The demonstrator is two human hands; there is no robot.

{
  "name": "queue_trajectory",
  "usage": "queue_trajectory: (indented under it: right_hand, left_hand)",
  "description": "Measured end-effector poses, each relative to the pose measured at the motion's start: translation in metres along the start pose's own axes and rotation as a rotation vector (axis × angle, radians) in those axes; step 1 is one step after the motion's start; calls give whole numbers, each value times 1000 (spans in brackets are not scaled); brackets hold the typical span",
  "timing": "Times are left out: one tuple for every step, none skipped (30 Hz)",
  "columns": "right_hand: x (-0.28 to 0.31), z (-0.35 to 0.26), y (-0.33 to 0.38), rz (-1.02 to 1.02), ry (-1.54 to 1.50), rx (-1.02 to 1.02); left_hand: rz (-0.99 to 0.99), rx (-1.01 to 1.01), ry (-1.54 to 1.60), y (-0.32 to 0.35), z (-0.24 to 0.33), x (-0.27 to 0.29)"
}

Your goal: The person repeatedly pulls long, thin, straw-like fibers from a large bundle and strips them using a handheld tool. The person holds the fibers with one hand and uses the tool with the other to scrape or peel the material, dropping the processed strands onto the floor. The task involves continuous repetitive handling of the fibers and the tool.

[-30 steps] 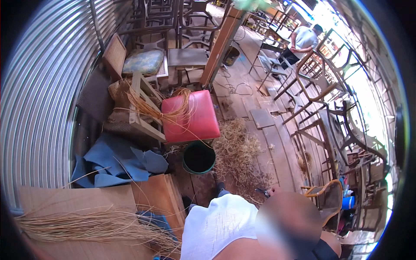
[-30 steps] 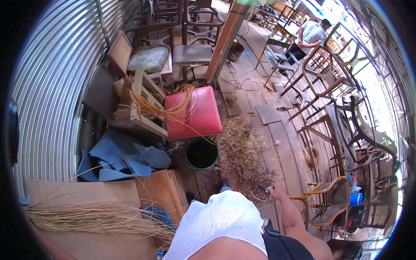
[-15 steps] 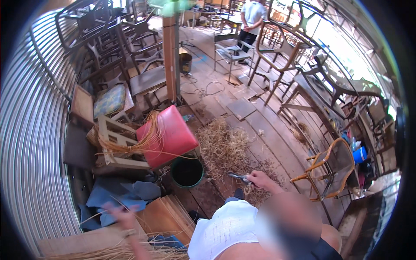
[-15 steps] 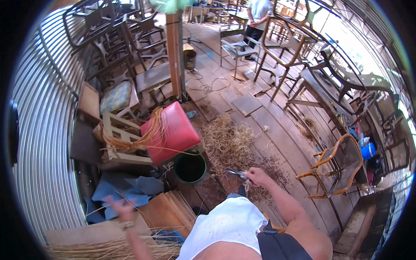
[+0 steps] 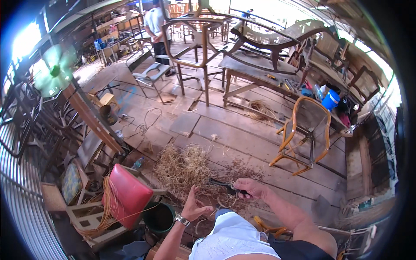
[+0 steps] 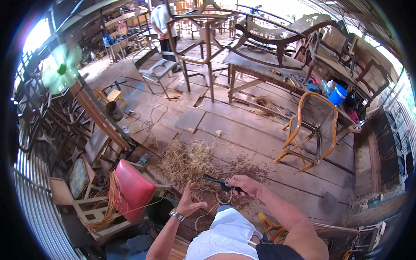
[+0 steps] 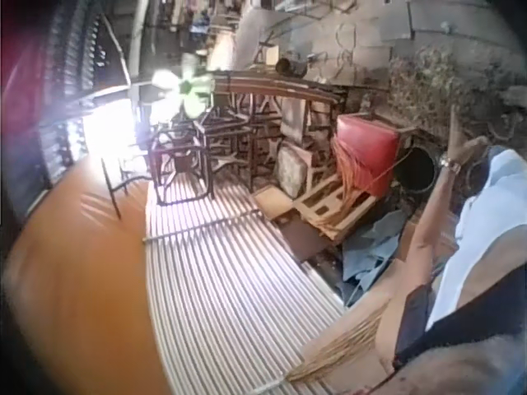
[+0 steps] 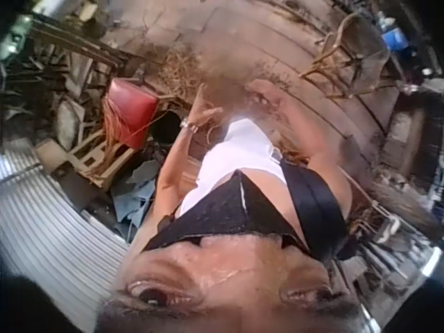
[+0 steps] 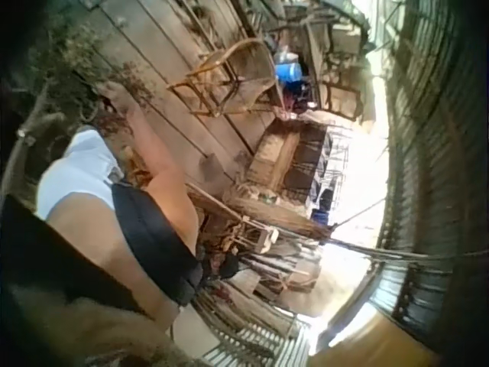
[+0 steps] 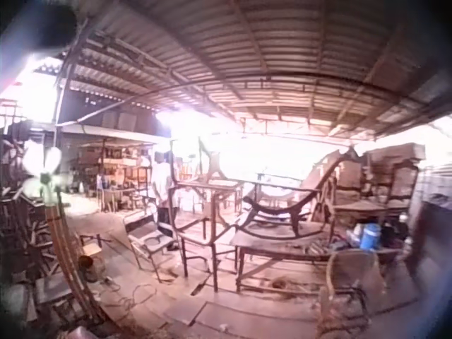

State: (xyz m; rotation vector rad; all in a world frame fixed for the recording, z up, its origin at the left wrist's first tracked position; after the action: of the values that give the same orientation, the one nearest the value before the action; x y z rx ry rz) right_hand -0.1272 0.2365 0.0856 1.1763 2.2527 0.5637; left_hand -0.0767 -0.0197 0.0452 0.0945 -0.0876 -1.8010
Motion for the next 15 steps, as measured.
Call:
queue_trajectory:
  right_hand:
    - [13, 4, -4, 3, 1, -29]
    - [22, 10, -7, 10, 7, -62]
    - [30, 14, -10, 14, 14, -94]
    - [31, 15, -7, -18, 41, -157]
    - [38, 20, -7, -73, -49, -189]
    - [45, 27, -9, -130, -138, -220]
    - [49, 28, -8, -187, -224, -248]
    - [52, 28, -7, -240, -196, -236]
    - [54, 28, -5, -260, -232, -256]
    - [54, 26, -2, -277, -271, -275]
    - [52, 26, 0, -292, -313, -283]
    - [57, 41, -7, -252, -267, -273]
    - [52, 38, -8, -286, -306, -267]
    - [43, 32, -7, -319, -346, -261]
    - [35, 29, -8, -354, -385, -255]
  left_hand:
    - [-29, -12, 25, -15, 5, -13]
    - [-87, 41, 95, -31, -2, -30]
    - [-119, 40, 217, -44, -5, -50]
    - [-150, 36, 340, -55, 2, -72]
    - [-178, 33, 463, -64, 6, -86]
    - [-249, 79, 459, -75, -4, -95]
    - [-283, 111, 533, -81, -8, -103]
    - [-315, 143, 608, -84, -12, -112]
    - [-347, 175, 683, -84, -16, -122]
    - [-324, 77, 676, -82, -6, -129]
    - [-343, 83, 537, -82, -20, -134]
    - [-361, 89, 397, -82, -41, -137]
    - [-382, 93, 254, -84, -40, -137]
    - [-322, 95, 221, -82, -38, -130]
    - [-351, 132, 157, -83, -38, -122]
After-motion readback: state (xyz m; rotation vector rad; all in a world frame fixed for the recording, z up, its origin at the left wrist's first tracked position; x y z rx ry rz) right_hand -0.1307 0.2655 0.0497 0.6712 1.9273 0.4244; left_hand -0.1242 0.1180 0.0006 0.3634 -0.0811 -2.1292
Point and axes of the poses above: each hand's wrist, its own y-axis away from the middle knuckle, its own x-axis out of the back of the hand, z = x × y, the point moved 5 cm from there along -y, towards the middle knuckle, and after that the axes turned 3 degrees about y, right-handed, at the moved point
